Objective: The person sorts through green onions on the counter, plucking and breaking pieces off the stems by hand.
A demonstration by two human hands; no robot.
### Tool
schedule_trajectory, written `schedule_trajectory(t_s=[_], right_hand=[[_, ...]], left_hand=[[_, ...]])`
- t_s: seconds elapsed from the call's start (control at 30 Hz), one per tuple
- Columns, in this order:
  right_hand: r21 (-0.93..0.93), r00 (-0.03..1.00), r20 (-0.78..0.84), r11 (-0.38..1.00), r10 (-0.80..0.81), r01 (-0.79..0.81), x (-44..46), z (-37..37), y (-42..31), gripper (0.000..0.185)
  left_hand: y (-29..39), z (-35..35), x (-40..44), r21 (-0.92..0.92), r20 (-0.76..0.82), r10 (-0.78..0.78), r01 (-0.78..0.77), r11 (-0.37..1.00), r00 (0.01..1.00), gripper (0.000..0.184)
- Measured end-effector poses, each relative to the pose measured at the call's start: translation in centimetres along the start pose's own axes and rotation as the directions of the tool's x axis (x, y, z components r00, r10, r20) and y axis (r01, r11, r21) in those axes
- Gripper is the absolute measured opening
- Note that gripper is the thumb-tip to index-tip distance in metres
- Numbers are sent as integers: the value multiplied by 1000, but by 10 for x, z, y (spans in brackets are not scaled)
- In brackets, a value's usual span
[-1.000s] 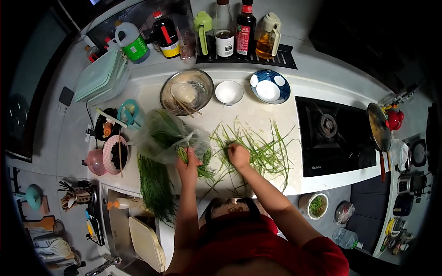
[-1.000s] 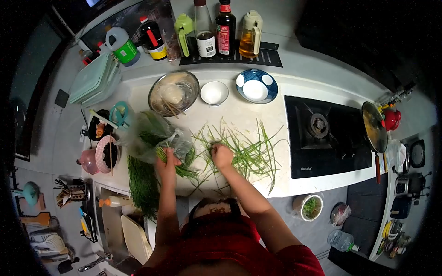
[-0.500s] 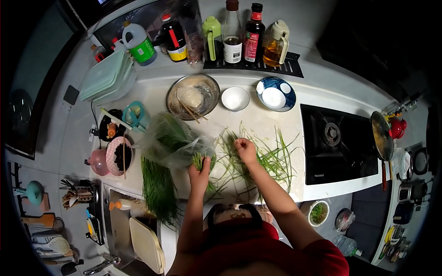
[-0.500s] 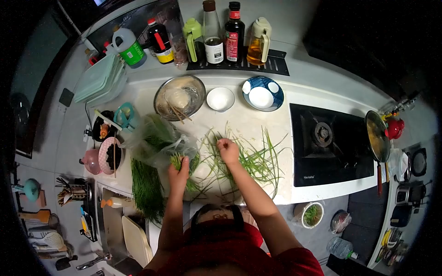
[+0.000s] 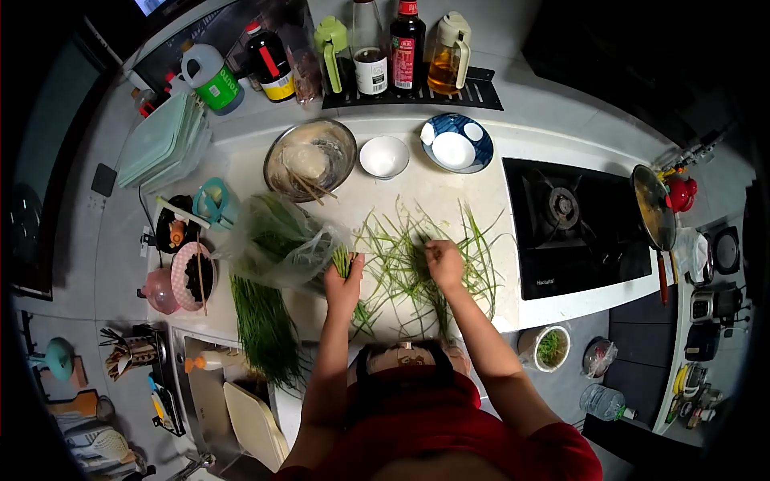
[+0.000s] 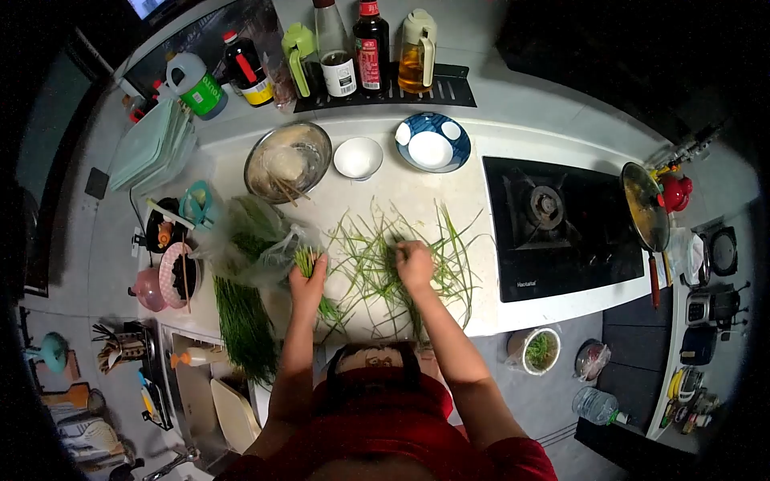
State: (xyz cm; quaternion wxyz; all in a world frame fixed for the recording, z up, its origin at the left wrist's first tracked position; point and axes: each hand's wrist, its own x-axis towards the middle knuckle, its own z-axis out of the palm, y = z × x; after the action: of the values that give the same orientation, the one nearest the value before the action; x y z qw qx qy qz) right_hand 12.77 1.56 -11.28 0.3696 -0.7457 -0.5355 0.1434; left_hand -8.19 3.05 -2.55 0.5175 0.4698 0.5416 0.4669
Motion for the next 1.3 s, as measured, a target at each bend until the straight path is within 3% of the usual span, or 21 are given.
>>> schedule_trajectory(t_s=[0.07,0.13,0.2,0.3,0.4,0.43,0.47,0.53,0.57,0.67,0.8,0.93,1.1,1.2,1.3], right_hand=[[138,987,101,984,-125,110,-4,19,0,13],[10,963,198,982,-184,186,-9,29,-17,11],[-269,932,316,926,-176,266,-16,38,-25,12],[-378,919,317,858,-232,347,-19,50,-13,12],[-107,968,241,989,-74,102,-17,41,-7,8],[-72,947,317,997,47,-25,-14,26,-17,7],[104,944,321,987,81,-120,-14,29,-4,7],[438,928,343,849,148,-297,-12,34,16,9],[520,912,376,778,163,-353,-11,31,22,9],[644,802,494,478,337,-598,-5,3,9,11],[677,767,540,363,347,-641,-2,-30,-11,9],[694,786,558,371,265,-617,-8,-49,-26,9],[719,854,482,468,197,-514,-20,-59,-41,12],[720,903,412,564,121,-404,-26,-57,-40,12],[585,962,260,778,86,-227,-27,-64,-46,18]], left_hand=[[0,-2,-3,30,-31,9,-8,1000,999,18],[6,-3,-8,59,-80,-12,17,998,997,17],[1,-8,-9,44,-91,-20,24,999,996,17],[-11,-18,-11,0,-113,-18,18,1000,993,16],[-18,-23,-12,3,-156,1,0,1000,988,16],[-18,-23,-13,14,-170,9,-7,1000,985,16],[-17,-22,-13,18,-162,-13,16,1000,987,16],[-13,-19,-14,29,-139,-55,60,998,989,17],[-14,-17,-13,30,-124,-43,47,998,991,17],[-18,-7,-11,47,-62,-12,15,999,998,17],[-22,11,-6,121,26,24,-27,992,999,19],[-8,36,-4,193,122,-77,53,980,990,21],[3,66,1,22,188,64,-69,997,980,17],[6,74,2,12,232,72,-76,997,970,17],[18,74,-1,55,227,-32,20,998,973,16]])
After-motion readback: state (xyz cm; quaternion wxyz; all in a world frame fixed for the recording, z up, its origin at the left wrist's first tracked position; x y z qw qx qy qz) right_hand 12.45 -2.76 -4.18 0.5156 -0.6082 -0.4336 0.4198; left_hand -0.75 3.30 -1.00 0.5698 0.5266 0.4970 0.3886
